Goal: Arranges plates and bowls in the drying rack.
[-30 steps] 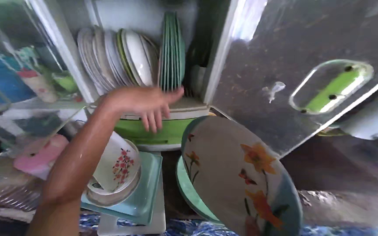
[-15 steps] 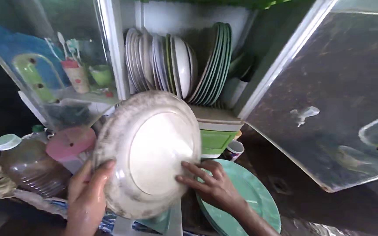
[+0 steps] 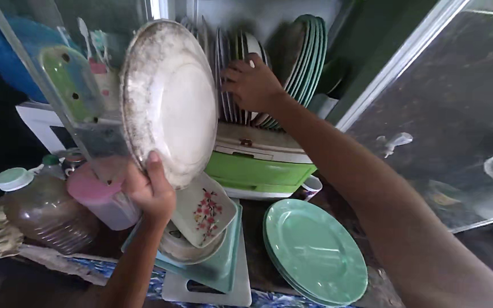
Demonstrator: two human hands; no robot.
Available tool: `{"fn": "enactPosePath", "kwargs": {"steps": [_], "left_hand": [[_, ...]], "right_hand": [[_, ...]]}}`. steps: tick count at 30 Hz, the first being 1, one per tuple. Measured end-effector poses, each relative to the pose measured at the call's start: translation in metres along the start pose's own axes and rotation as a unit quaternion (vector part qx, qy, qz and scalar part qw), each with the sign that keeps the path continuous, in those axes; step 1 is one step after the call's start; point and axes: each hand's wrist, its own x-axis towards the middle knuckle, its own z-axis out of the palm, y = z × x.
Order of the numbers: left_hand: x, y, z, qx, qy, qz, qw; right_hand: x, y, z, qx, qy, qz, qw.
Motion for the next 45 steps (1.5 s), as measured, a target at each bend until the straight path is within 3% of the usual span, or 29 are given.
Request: {"fn": "enactPosePath", "kwargs": {"steps": [3, 9, 24, 29, 34, 38, 40, 42, 45], "left_hand": [[-0.004, -0.008, 0.016, -0.004, -0.021, 0.008, 1.000], [-0.006, -0.024, 0.034, 0.018, -0.026, 0.038, 0.999], [0.005, -0.009, 0.009, -0.053, 0.035, -0.029, 0.998], [0.004, -0.025, 0.029, -0.039, 0.008, 0.011, 0.999], [0.018, -0.031, 0.075, 0.030, -0.065, -0.033, 0.997], [0.046, -0.040, 0.135, 0.178, -0.252, -0.032, 0.951], [0.061, -0.044, 0.161, 0.220, -0.334, -0.049, 0.915], [0.066, -0.058, 0.179, 0.238, -0.370, -0.053, 0.896], [0.065, -0.072, 0.185, 0.245, -0.418, -0.050, 0.873]], "right_hand": [[-0.007, 0.007, -0.001, -0.023, -0.037, 0.000, 0.999], [-0.015, 0.005, 0.001, -0.008, -0.014, 0.015, 1.000], [-0.003, -0.001, 0.001, 0.001, -0.026, 0.030, 0.999], [-0.011, 0.006, 0.003, 0.006, -0.018, 0.033, 0.999], [-0.026, -0.003, 0.009, 0.033, 0.041, 0.106, 0.993], [-0.029, -0.025, 0.000, 0.072, -0.009, 0.162, 0.984], [-0.044, -0.040, 0.000, 0.083, 0.035, 0.162, 0.983], [-0.081, -0.057, 0.007, 0.073, 0.104, 0.140, 0.982], [-0.175, -0.083, 0.021, 0.117, 0.098, 0.146, 0.977]]}}
